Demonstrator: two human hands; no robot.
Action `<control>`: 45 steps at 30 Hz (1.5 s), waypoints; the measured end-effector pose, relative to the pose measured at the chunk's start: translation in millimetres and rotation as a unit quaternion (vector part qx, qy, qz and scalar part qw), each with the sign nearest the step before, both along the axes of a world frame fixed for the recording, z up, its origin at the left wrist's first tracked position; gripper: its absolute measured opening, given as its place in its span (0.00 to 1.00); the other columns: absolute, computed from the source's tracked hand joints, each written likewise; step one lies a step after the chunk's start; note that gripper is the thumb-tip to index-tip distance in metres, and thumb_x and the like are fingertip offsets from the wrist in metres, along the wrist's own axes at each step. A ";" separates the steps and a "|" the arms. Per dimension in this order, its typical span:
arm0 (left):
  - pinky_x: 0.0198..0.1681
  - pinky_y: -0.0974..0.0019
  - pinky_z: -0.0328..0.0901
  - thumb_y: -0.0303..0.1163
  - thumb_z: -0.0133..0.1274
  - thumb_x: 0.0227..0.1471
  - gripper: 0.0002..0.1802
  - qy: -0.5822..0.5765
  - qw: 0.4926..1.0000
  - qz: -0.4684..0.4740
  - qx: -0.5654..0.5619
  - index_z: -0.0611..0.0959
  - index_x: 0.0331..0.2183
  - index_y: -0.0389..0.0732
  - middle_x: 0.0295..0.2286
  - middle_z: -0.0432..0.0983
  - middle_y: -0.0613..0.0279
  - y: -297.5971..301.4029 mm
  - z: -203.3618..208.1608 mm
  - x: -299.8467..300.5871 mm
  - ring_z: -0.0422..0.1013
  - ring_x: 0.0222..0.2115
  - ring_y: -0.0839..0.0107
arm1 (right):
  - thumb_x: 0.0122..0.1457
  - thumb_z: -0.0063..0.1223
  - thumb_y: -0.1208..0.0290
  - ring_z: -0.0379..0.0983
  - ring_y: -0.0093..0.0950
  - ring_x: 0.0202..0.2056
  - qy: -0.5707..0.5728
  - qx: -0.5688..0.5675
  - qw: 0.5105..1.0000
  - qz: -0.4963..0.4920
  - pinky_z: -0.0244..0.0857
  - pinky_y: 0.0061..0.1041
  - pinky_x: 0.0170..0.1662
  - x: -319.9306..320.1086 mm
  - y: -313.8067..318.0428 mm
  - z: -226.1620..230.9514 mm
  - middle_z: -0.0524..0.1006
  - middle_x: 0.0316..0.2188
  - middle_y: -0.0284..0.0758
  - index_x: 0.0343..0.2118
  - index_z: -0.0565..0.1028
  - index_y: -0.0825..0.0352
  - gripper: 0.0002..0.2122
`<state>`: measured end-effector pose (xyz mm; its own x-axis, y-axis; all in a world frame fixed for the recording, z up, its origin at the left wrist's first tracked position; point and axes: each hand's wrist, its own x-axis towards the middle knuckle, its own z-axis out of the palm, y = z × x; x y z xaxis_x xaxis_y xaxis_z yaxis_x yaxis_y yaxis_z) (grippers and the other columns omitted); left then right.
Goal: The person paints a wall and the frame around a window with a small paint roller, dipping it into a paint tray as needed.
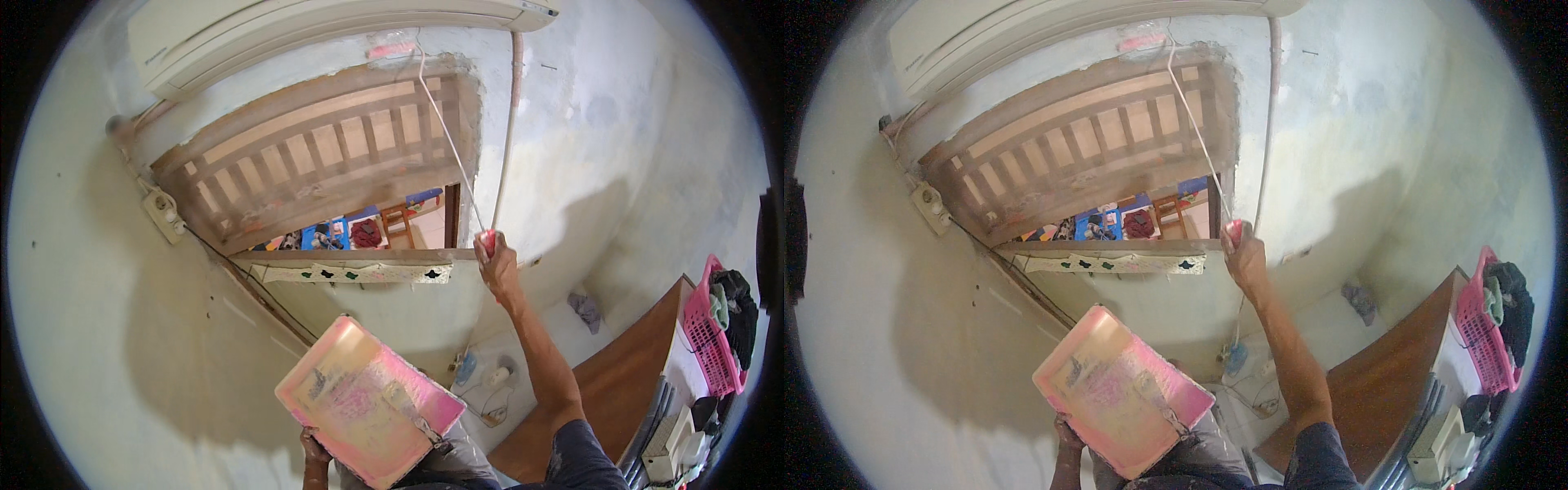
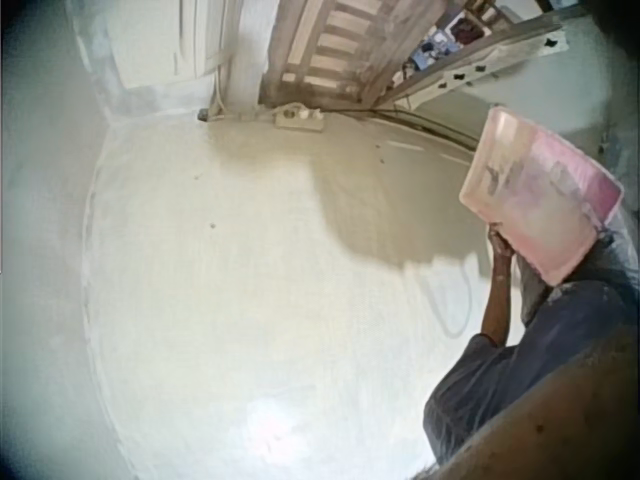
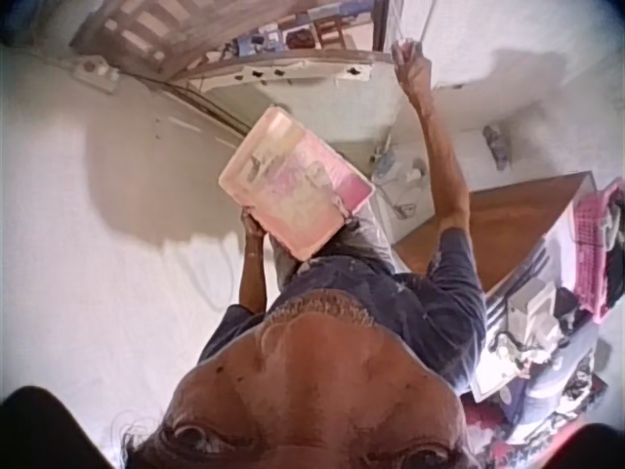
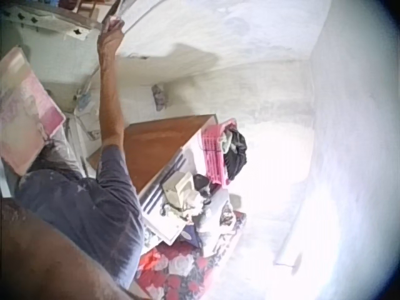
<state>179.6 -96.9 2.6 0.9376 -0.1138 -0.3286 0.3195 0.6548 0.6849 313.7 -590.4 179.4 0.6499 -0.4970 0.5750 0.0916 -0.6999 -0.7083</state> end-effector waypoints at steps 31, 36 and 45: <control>0.52 0.50 0.61 0.39 0.49 0.29 0.41 -0.012 0.999 -0.031 0.007 0.66 0.51 0.37 0.45 0.69 0.52 -4.7 13.6 0.7 0.66 0.45 0.51 | 0.55 0.52 0.68 0.76 0.39 0.25 0.048 0.050 0.997 -0.032 0.67 0.33 0.28 -35.3 -0.7 5.7 0.75 0.21 0.46 0.36 0.70 0.71 0.11; 0.51 0.51 0.62 0.38 0.49 0.30 0.40 -0.010 0.999 -0.026 0.019 0.67 0.50 0.37 0.45 0.69 0.52 -7.7 16.7 2.1 0.66 0.45 0.51 | 0.56 0.52 0.68 0.71 0.32 0.19 0.018 0.030 0.998 -0.048 0.64 0.28 0.25 -25.0 -23.0 9.2 0.73 0.18 0.43 0.33 0.70 0.71 0.10; 0.47 0.51 0.64 0.39 0.49 0.31 0.38 0.007 1.000 -0.022 0.015 0.68 0.49 0.38 0.42 0.70 0.53 5.0 -7.1 5.5 0.67 0.43 0.53 | 0.58 0.49 0.69 0.73 0.33 0.21 0.009 0.014 1.000 -0.014 0.64 0.29 0.24 -4.0 -36.8 10.7 0.74 0.20 0.45 0.34 0.68 0.74 0.11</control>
